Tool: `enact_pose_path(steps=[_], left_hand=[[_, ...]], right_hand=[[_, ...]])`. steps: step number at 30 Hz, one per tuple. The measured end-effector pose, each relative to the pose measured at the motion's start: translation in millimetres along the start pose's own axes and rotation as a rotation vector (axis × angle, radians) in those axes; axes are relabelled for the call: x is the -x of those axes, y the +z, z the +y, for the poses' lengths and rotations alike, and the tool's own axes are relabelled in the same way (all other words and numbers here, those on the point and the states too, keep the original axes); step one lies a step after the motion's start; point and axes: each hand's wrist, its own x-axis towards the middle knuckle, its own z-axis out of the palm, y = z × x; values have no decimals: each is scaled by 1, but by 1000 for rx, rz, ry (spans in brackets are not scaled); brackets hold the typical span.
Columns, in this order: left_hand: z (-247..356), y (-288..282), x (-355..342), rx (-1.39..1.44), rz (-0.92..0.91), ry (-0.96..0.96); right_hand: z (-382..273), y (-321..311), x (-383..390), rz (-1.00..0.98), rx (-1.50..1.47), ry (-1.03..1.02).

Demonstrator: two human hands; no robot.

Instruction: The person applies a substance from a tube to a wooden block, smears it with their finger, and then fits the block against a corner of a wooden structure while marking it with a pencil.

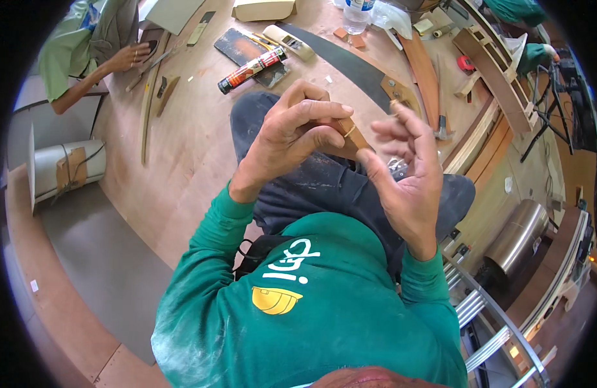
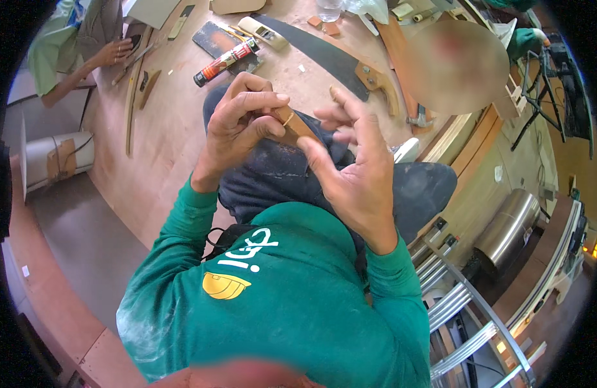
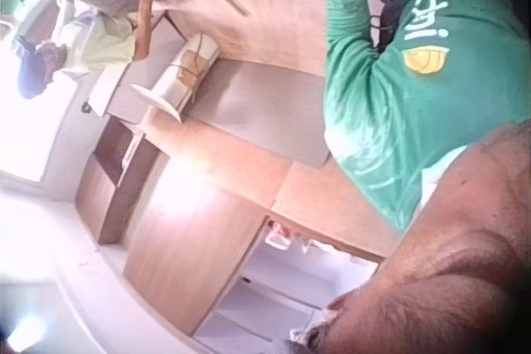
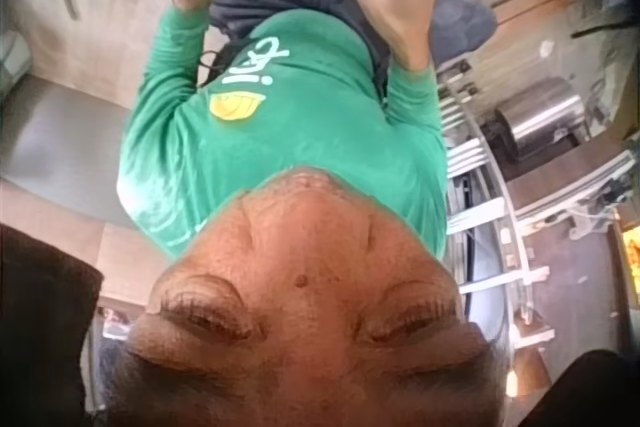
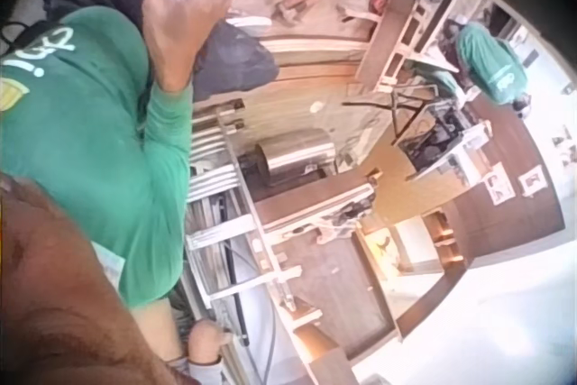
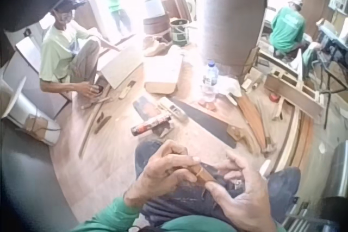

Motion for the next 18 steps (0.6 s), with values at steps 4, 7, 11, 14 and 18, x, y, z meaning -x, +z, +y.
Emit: enact_pose_path(steps=[4, 7, 11, 14, 18], left_hand=[[0, -2, -4, -18, 17, -28], [-5, -4, -6, -91, 15, 30], [-9, 0, -6, -80, 62, 47], [-9, 0, -7, -98, 72, 80], [-5, -2, -9, -178, 50, 95]], right_hand=[[-5, 6, -14, 85, 44, -123], [-11, 14, -18, 81, 32, -114], [0, 24, -20, 160, 147, -272], [1, 28, -21, 196, 245, -325], [1, 32, -24, 225, 283, -422]])
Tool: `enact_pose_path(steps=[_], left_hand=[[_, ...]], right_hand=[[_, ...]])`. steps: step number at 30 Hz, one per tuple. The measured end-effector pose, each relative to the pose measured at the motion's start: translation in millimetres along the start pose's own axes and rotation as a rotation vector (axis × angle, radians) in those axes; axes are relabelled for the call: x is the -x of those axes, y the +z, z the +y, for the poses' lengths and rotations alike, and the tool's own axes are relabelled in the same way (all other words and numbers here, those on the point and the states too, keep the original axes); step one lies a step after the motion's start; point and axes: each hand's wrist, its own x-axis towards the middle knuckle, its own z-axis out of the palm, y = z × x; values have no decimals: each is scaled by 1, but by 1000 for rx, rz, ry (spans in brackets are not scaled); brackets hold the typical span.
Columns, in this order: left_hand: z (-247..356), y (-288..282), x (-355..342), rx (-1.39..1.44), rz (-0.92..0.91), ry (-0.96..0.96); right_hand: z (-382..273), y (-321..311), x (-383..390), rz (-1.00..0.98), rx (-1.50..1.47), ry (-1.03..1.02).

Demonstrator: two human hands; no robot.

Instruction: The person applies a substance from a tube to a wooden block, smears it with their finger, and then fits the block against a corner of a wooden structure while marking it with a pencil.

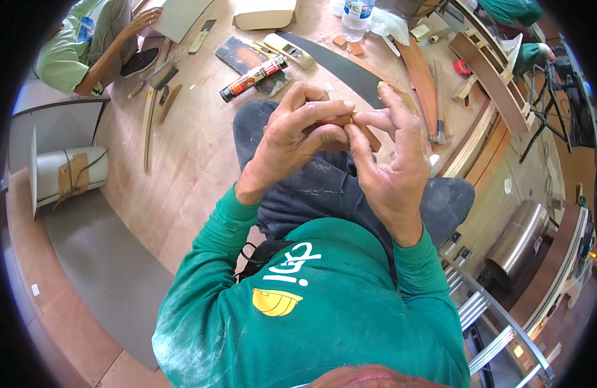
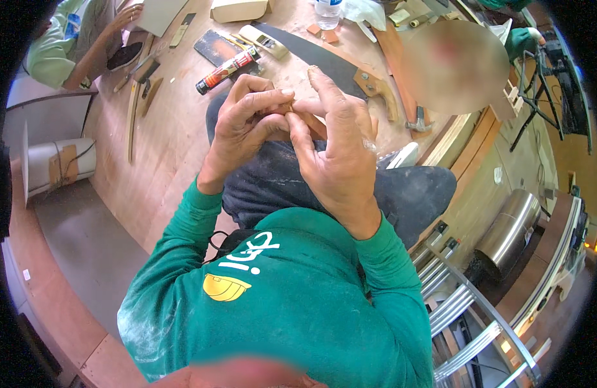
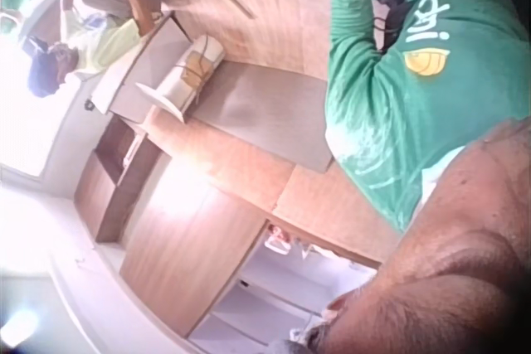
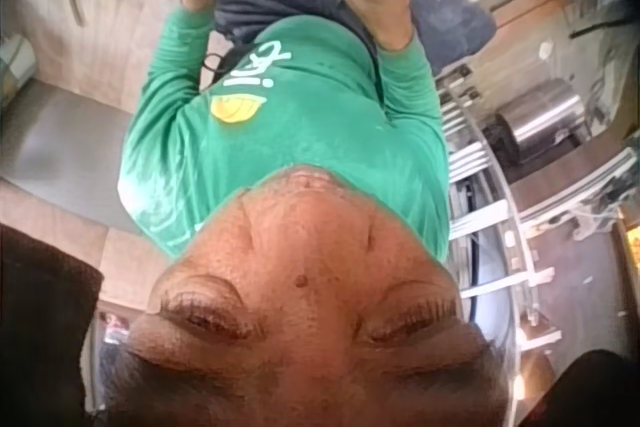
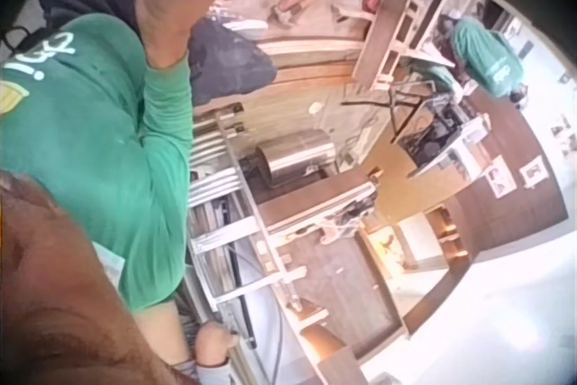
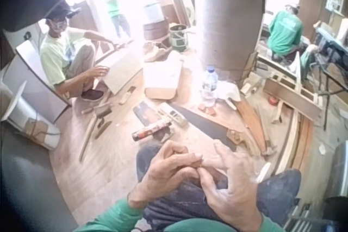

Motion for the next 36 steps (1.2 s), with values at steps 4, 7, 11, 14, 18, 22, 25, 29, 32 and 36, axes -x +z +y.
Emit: enact_pose_path(steps=[4, 7, 11, 14, 18, 22, 25, 29, 32, 36], left_hand=[[2, 3, -1, 5, 42, -2], [-1, 0, 1, -71, 100, -54], [-7, -6, -3, -67, 143, -36], [-14, -13, -2, -62, 134, -26], [-20, -14, -3, 44, 146, -61], [-17, -15, 1, 47, 143, -129], [-15, -20, 0, -18, 139, -153], [-14, -21, 2, -26, 126, -151], [-12, -22, 3, -25, 127, -155], [-10, -25, -2, -158, 109, -51]], right_hand=[[-3, -4, 5, 25, -63, 75], [2, -24, 11, 84, -42, 227], [27, -40, 6, 83, -129, 423], [25, -27, 6, 67, -65, 264], [24, 0, -9, 63, -32, -49], [17, 22, -25, 71, -29, -171], [16, 28, -26, 17, 3, -187], [19, 40, -25, 76, 35, -220], [20, 43, -23, 94, 72, -257], [18, 42, -22, 100, 28, -222]])
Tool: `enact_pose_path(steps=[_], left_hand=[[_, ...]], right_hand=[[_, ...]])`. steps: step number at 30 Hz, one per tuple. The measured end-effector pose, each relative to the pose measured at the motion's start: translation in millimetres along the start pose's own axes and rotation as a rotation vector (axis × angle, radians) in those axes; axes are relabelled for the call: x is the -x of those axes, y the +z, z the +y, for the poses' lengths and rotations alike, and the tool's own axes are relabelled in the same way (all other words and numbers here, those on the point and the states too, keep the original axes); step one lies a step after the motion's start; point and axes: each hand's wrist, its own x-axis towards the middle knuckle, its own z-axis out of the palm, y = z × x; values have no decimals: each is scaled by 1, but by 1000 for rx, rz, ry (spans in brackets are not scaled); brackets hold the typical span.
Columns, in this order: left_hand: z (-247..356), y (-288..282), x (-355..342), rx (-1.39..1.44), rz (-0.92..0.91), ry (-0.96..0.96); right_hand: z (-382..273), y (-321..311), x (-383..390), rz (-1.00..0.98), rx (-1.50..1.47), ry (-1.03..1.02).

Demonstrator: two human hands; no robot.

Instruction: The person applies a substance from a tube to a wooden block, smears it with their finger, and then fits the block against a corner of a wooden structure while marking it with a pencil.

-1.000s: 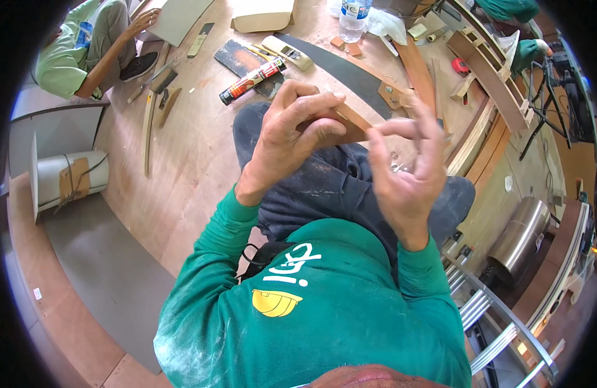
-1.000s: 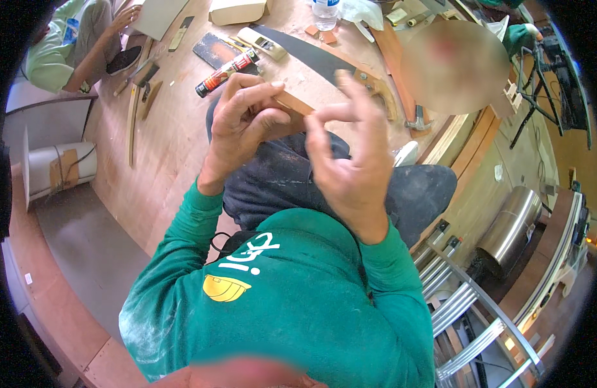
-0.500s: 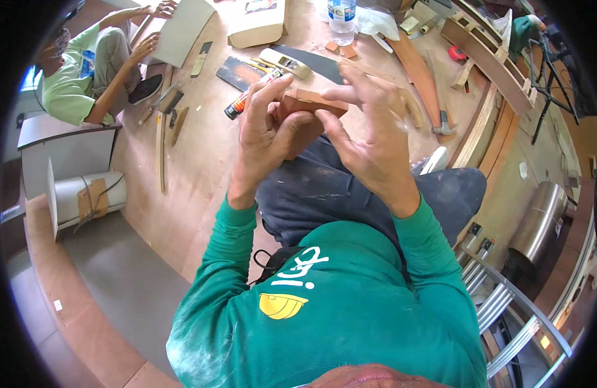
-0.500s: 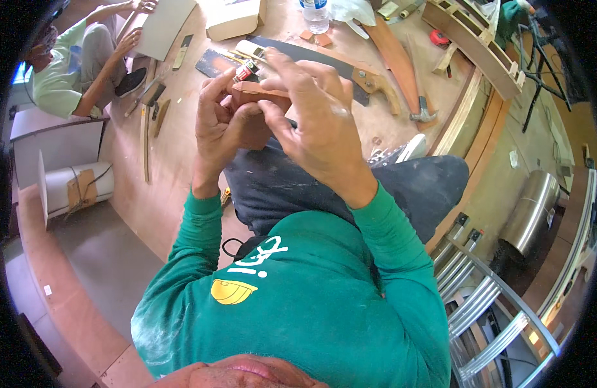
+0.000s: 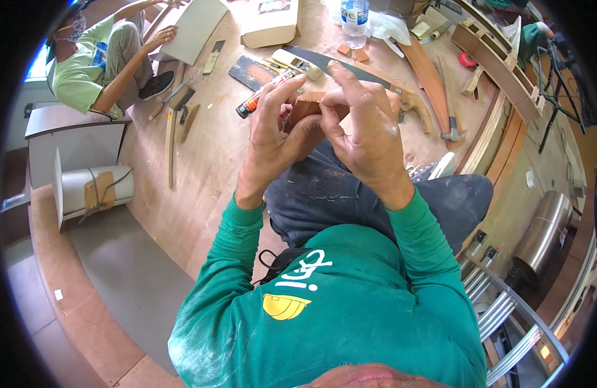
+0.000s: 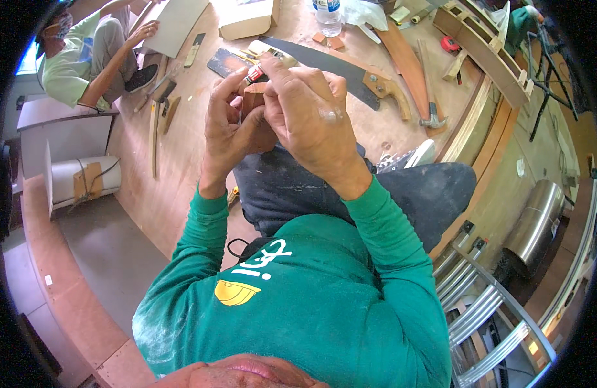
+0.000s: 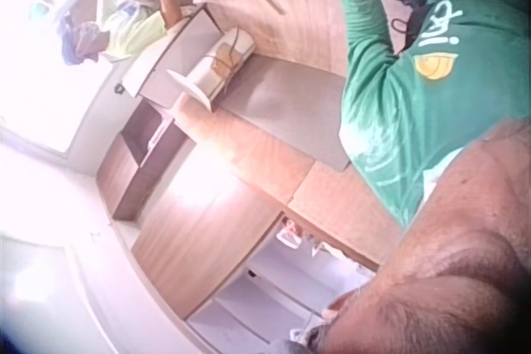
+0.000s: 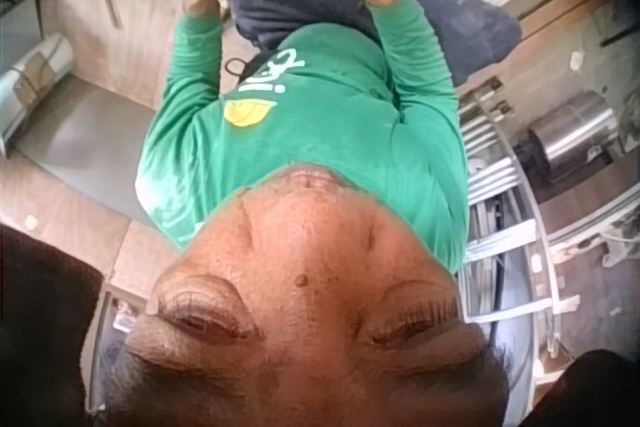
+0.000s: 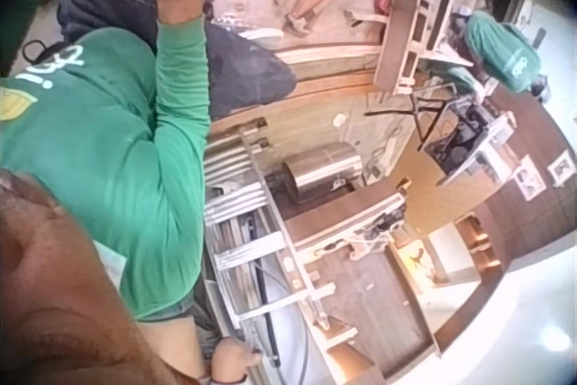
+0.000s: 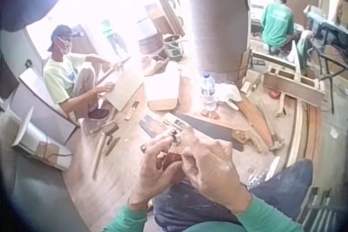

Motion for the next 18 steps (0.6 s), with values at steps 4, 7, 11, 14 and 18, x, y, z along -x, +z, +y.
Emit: enact_pose_path(steps=[4, 7, 11, 14, 18], left_hand=[[2, 0, -1, 27, 4, 38], [0, 0, -1, -15, 25, 74], [-1, 0, 3, -4, 48, 30], [-4, -6, 3, 31, 49, 13], [-4, -13, -7, 141, 26, 33]], right_hand=[[11, -18, 13, 42, -29, 123], [20, -43, 15, 88, -259, 633], [45, -42, 26, 147, -523, 648], [25, -18, 25, 107, -619, 525], [22, 5, 13, 32, -707, 412]])
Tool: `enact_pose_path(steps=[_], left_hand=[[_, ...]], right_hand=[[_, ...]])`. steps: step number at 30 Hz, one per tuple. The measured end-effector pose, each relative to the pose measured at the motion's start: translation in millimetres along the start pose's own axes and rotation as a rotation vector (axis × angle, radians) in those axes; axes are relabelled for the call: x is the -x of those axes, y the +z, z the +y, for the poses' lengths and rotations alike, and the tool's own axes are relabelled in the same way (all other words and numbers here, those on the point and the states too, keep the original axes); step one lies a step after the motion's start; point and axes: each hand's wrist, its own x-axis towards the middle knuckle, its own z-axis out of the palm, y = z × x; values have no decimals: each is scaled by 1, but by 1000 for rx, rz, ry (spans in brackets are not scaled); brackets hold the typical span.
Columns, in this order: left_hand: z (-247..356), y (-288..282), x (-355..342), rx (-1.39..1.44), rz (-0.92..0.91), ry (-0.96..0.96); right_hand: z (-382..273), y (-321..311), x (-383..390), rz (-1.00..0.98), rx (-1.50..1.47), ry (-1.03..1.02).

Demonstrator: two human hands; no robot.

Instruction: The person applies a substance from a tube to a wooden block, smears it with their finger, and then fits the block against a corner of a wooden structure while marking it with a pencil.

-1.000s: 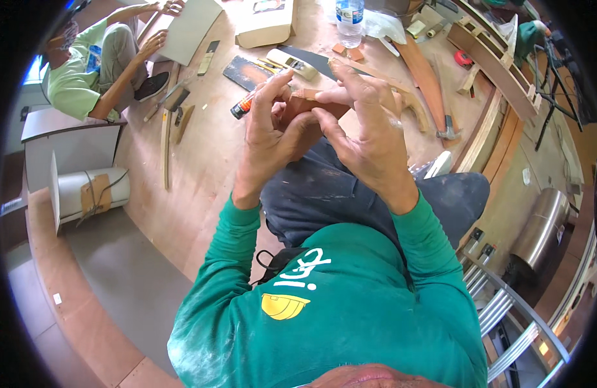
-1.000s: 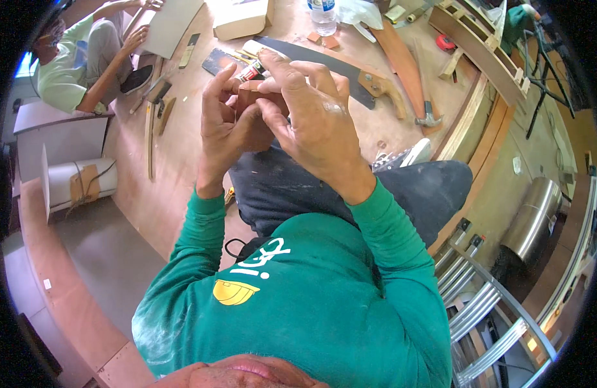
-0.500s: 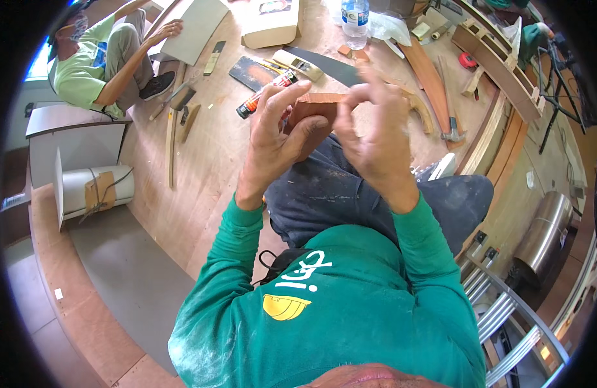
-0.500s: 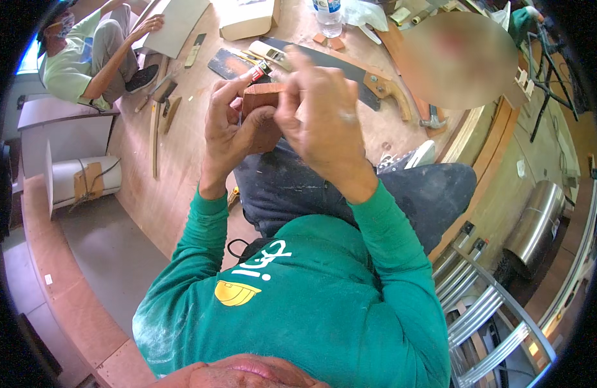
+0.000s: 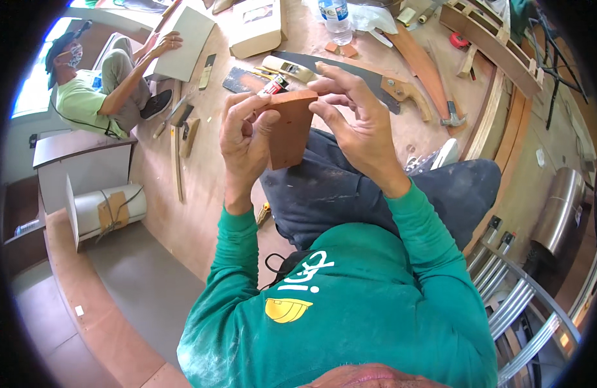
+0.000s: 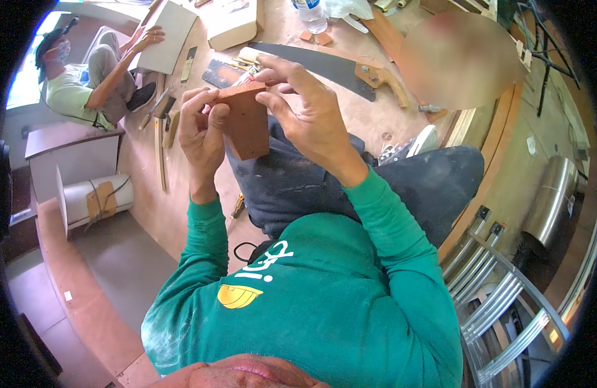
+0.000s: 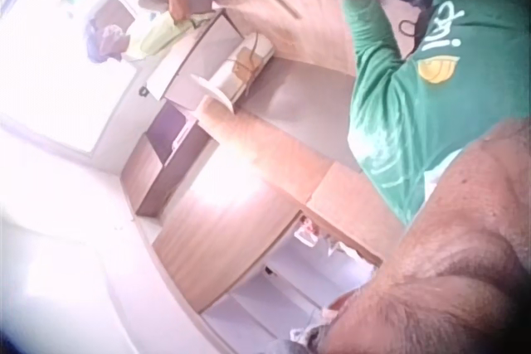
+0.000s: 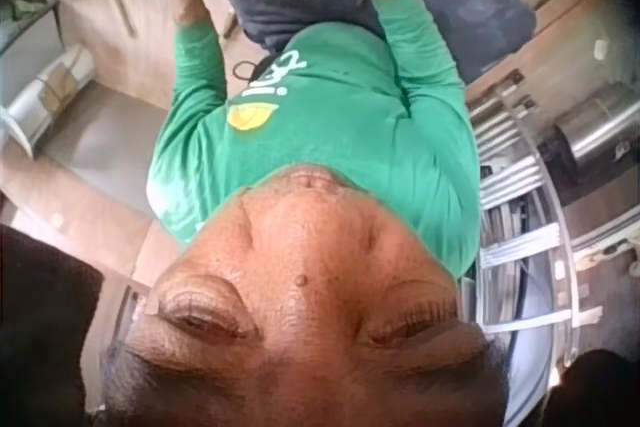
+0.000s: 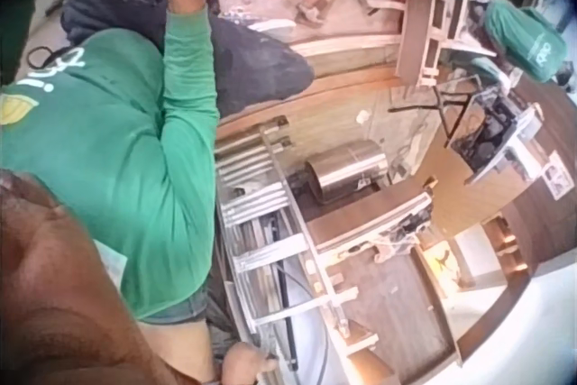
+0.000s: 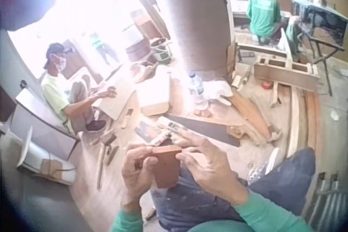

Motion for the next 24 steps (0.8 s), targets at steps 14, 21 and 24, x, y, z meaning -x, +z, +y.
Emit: enact_pose_path(steps=[14, 21, 24], left_hand=[[0, -30, 12, -92, 135, -39], [-2, -28, 12, -87, 154, -18], [-2, -26, 11, -68, 166, -16]], right_hand=[[18, 29, -6, -22, 54, -158], [20, 28, -7, -28, 83, -144], [22, 27, -7, -23, 84, -135]])
